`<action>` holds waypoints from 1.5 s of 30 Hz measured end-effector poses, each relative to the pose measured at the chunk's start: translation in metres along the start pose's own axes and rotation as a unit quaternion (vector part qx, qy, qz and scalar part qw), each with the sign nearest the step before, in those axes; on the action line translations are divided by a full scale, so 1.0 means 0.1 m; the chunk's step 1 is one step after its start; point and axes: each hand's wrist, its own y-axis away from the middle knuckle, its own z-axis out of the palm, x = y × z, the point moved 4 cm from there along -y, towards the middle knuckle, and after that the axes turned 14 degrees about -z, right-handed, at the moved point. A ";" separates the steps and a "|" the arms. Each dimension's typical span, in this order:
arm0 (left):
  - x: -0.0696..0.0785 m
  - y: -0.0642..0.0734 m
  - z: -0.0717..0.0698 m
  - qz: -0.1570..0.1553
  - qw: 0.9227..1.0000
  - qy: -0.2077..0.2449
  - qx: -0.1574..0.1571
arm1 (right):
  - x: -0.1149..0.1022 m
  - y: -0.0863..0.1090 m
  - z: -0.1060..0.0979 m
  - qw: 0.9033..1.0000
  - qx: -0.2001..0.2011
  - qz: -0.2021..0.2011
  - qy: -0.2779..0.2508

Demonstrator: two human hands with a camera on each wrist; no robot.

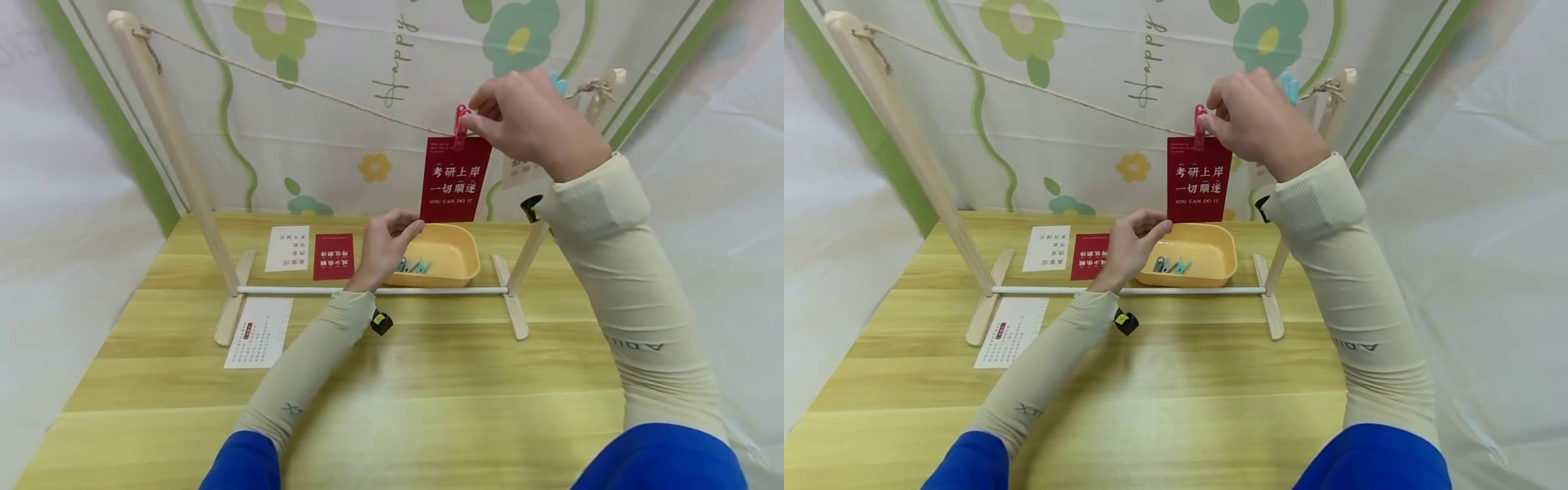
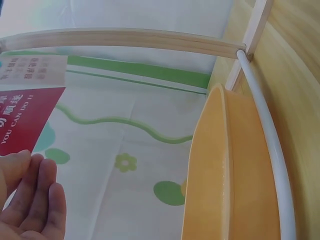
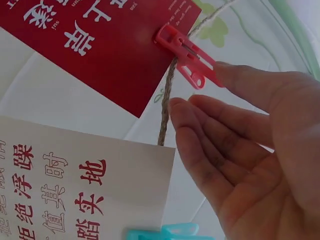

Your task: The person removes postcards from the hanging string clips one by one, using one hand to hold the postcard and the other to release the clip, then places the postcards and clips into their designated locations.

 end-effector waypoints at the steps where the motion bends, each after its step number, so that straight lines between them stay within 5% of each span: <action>1: -0.01 0.00 -0.01 -0.003 1.000 0.003 0.001 | 0.00 -0.02 0.00 1.000 -0.003 0.000 -0.001; 23: -0.04 -0.02 -0.14 -0.005 1.000 0.017 0.025 | 0.06 -0.20 -0.02 0.999 -0.038 0.001 0.009; 45: -0.03 0.00 -0.19 -0.005 0.999 0.033 0.031 | 0.02 -0.16 0.04 0.995 0.086 -0.050 0.026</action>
